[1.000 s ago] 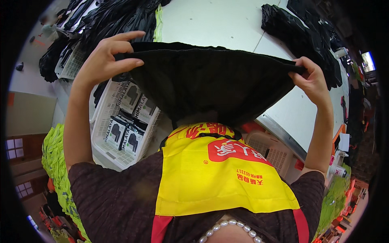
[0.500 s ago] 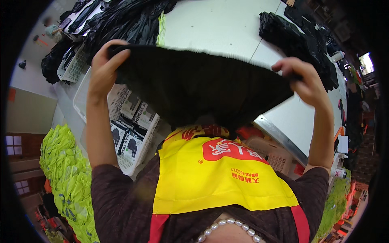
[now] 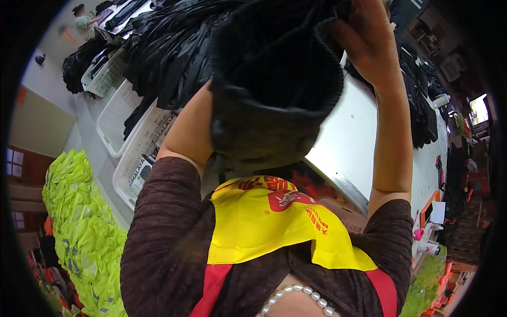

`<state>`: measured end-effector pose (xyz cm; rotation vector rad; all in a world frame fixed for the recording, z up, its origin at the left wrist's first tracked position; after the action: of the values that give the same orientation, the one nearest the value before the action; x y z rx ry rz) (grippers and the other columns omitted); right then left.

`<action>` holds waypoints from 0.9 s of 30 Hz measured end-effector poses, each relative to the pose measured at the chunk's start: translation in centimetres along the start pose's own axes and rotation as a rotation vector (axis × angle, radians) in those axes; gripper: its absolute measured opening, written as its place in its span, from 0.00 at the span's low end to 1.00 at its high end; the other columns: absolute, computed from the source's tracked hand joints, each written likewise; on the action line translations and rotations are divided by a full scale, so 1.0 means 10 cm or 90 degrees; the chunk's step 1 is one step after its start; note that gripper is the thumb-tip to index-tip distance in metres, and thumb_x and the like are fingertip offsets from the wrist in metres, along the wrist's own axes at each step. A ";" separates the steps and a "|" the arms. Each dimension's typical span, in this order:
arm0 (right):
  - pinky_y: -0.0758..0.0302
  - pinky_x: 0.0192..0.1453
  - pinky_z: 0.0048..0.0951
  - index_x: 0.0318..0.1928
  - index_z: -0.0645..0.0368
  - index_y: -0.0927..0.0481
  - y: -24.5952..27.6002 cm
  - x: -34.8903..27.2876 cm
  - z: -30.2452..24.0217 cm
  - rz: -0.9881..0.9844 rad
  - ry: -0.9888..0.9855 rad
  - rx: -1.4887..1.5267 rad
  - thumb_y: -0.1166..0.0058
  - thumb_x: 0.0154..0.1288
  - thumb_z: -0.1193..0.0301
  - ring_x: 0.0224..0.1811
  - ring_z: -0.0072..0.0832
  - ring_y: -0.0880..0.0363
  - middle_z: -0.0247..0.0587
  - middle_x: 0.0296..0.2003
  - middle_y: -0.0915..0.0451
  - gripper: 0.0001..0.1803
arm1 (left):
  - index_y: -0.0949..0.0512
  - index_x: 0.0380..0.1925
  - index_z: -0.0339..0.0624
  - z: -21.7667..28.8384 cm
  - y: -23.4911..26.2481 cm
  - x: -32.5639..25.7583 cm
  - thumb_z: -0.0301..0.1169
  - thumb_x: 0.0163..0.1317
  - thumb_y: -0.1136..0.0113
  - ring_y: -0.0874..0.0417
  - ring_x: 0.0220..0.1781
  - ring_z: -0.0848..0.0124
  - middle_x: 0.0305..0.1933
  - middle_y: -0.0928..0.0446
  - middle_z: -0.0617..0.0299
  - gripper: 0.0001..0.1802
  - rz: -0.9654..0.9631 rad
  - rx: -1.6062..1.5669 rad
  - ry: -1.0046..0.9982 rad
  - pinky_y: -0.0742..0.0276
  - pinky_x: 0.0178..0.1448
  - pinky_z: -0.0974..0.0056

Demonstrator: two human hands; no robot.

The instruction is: The person repeatedly picks up black trousers from a pile, unfolds them, and folds them into a compact rectangle on a white table. The folded trousers are stacked in a neat pile as the process continues.

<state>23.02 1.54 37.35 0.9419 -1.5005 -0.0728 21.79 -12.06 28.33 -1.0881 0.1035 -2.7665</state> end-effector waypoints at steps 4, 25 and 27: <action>0.35 0.61 0.30 0.59 0.63 0.35 -0.13 -0.28 0.32 -0.049 -0.159 -0.082 0.53 0.45 0.88 0.59 0.32 0.33 0.45 0.55 0.32 0.34 | 0.44 0.57 0.35 -0.56 -0.19 0.26 0.70 0.51 0.53 0.33 0.45 0.70 0.43 0.35 0.59 0.51 0.011 -0.003 0.014 0.33 0.46 0.67; 0.33 0.29 0.18 0.33 0.63 0.22 -0.27 -0.31 0.83 0.046 -0.585 0.026 0.46 0.51 0.76 0.25 0.15 0.30 0.27 0.23 0.26 0.07 | 0.23 0.35 0.44 -1.89 0.48 -4.27 0.61 0.62 0.59 0.25 0.28 0.72 0.31 0.24 0.63 0.31 0.458 -0.315 0.897 0.29 0.31 0.69; 0.27 0.34 0.15 0.38 0.58 0.22 -0.06 -0.43 0.92 0.012 -0.462 -0.002 0.43 0.58 0.68 0.28 0.17 0.24 0.29 0.28 0.24 0.09 | 0.23 0.37 0.45 -1.86 0.30 -4.27 0.64 0.60 0.60 0.24 0.29 0.71 0.32 0.23 0.62 0.33 0.435 -0.343 0.943 0.28 0.31 0.69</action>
<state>14.88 -0.76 31.77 0.9448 -2.1697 -0.4413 40.30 -7.30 -14.25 0.9871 1.1236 -2.2353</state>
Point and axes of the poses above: each hand's wrist, its own x-axis towards the middle knuckle, its own y-axis out of the back of the hand, z = x × y, the point moved 8 cm from there along x, towards the middle knuckle
